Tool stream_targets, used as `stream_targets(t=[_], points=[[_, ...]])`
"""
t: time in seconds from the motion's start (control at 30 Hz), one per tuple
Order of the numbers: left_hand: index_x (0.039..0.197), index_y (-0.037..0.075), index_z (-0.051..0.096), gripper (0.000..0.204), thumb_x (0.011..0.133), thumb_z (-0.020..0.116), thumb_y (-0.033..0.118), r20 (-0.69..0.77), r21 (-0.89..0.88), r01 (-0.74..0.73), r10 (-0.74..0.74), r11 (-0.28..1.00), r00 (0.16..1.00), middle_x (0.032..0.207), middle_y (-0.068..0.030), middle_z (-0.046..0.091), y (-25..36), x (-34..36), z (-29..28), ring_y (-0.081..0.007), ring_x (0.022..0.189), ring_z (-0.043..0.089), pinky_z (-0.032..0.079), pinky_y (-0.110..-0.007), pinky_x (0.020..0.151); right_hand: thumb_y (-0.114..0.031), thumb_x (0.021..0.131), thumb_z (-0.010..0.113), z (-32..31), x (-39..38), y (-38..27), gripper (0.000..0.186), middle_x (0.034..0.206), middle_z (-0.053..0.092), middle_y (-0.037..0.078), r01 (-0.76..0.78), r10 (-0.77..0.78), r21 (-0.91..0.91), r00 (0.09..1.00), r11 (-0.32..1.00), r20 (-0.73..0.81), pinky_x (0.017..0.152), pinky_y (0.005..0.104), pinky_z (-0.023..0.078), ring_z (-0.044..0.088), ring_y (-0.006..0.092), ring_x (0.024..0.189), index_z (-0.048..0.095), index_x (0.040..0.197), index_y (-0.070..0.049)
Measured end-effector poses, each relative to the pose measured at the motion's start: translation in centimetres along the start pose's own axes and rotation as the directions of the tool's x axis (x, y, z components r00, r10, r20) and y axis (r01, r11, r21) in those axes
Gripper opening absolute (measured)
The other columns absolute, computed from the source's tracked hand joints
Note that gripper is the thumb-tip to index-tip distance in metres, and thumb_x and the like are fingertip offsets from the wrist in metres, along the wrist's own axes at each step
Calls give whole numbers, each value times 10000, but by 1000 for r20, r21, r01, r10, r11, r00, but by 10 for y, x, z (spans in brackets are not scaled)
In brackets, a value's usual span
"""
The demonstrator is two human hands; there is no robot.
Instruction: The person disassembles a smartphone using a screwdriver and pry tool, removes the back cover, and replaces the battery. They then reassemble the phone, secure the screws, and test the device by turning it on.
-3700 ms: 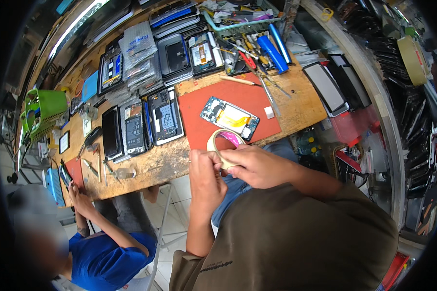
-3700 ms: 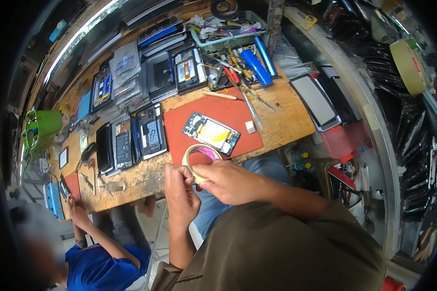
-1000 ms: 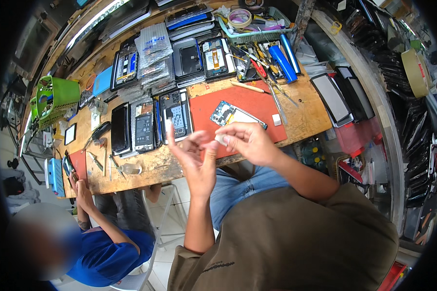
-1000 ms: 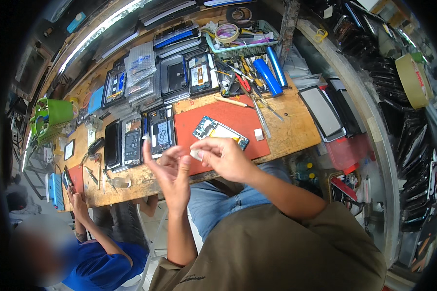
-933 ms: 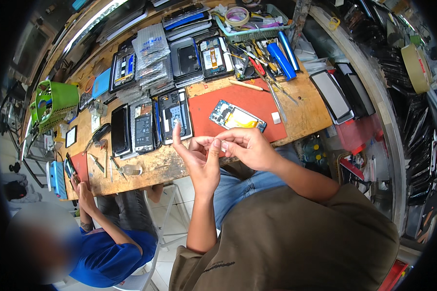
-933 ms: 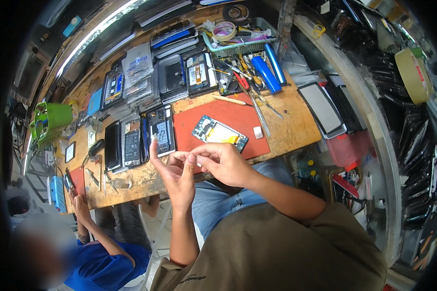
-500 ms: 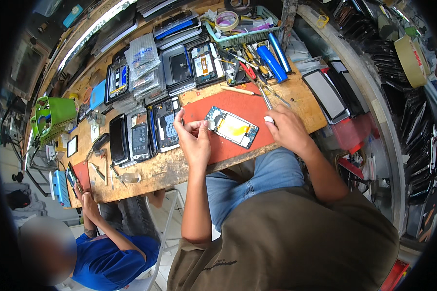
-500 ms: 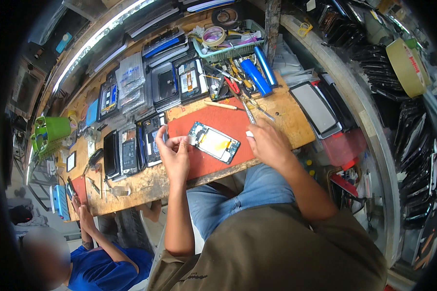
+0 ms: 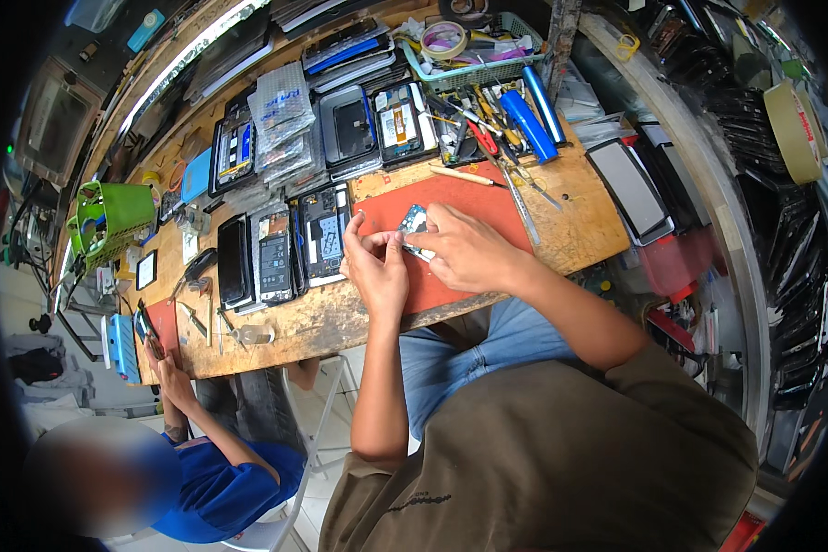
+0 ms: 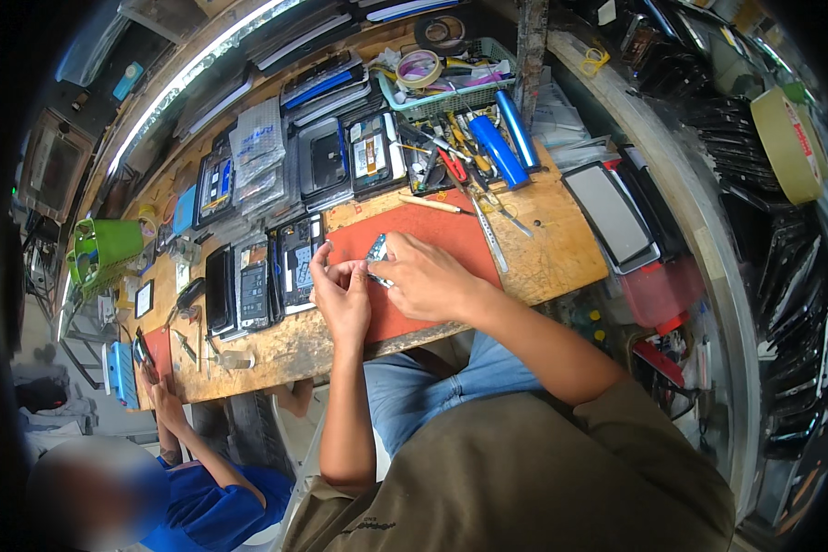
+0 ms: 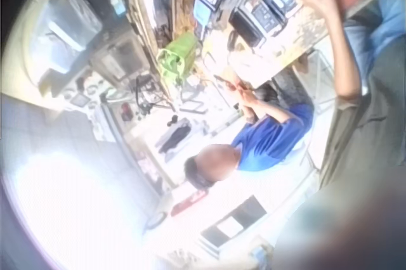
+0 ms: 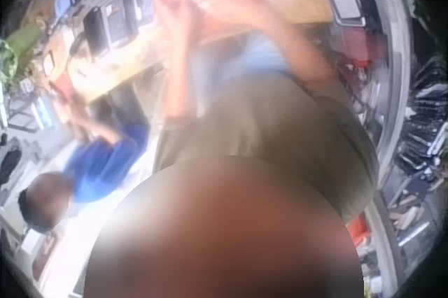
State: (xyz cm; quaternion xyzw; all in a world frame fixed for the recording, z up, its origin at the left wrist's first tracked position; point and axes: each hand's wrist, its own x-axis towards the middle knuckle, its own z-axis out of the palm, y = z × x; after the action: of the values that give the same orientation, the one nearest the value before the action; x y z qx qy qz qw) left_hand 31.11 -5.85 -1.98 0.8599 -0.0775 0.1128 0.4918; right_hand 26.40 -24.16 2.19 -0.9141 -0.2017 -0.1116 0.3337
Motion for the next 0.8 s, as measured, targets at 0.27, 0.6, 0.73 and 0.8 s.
stream_targets(t=[0.27, 0.6, 0.73, 0.8], points=[[1463, 33, 493, 580, 947, 748, 109, 11, 236, -69, 68, 969, 998, 976, -57, 758, 11, -2, 0, -280, 1074, 632, 344, -489, 1071, -116, 857, 676, 24, -4, -5, 412, 1134, 592, 207, 48, -48, -204, 999, 978, 8, 1007, 491, 502, 586, 369, 1150, 716, 1237, 37], [1525, -9, 457, 663, 884, 625, -43, 136, 302, -442, 420, 845, 897, 1170, -190, 728, 16, -22, -20, -384, 1152, 631, 431, -504, 1048, -137, 832, 682, 10, 7, -10, 410, 1143, 613, 243, -3, 19, -187, 996, 982, 84, 999, 501, 513, 610, 413, 1120, 732, 1213, 5], [1507, -2, 472, 602, 921, 612, -7, 122, 228, -334, 314, 915, 942, 1219, -182, 730, 16, -30, -19, -364, 1195, 626, 394, -500, 1108, -126, 832, 652, 6, 22, 5, 408, 1112, 660, 288, -74, 83, -49, 971, 996, 222, 994, 519, 533, 655, 447, 1107, 730, 1212, 1], [1479, 12, 502, 525, 964, 603, 19, 35, 101, -232, 229, 968, 973, 1179, -175, 721, 12, -31, -21, -356, 1190, 621, 414, -497, 1088, -139, 853, 654, -5, 36, 23, 414, 1147, 666, 282, -107, 100, 21, 975, 994, 197, 1019, 507, 532, 657, 436, 1136, 717, 1239, -2]])
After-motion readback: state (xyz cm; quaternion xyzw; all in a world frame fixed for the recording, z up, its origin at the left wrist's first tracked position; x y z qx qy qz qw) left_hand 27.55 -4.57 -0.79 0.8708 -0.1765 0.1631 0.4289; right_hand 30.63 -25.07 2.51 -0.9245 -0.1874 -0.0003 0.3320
